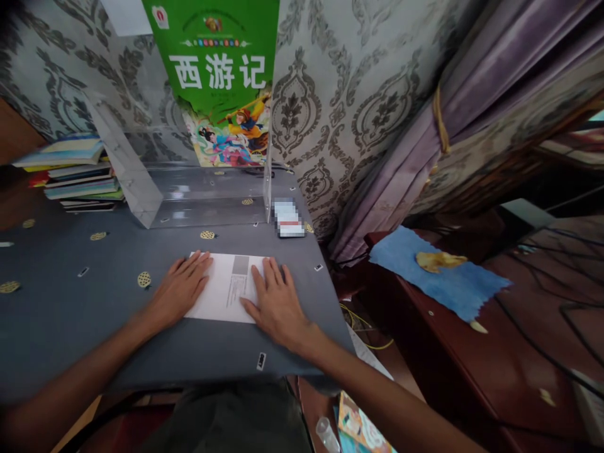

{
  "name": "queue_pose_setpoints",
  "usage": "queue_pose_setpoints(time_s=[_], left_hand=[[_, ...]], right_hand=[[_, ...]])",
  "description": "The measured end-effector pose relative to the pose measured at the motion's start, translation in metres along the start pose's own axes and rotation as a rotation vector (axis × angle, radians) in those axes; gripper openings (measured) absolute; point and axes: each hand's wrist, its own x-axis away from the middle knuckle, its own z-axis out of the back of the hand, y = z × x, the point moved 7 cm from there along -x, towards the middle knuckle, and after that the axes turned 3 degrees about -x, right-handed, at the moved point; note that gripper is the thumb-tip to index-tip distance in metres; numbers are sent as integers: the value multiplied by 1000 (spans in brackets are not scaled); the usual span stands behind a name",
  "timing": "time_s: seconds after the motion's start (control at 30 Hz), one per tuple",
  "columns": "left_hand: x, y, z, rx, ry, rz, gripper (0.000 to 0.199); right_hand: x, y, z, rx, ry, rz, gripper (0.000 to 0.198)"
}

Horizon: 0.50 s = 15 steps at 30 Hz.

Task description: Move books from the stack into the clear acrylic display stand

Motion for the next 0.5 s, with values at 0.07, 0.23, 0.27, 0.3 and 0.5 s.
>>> queue_pose_setpoints(time_s=[0.07,0.23,0.27,0.3,0.5], left_hand=[[0,1,2,-18,-11,9,49],[2,-3,11,-59,-33,91,48],[2,-6,13,-65,-33,116,47],[2,-8,14,-71,-35,139,47],[-6,-6,13,-12,-41,96,46]], right_hand=[[2,3,0,4,-1,-4,65],[-16,3,1,7,-68,74,64],[-22,3,1,3,-80,92,64],[-28,2,2,-1,-89,104,64],[-53,-21,-4,-20,-74,137,59]])
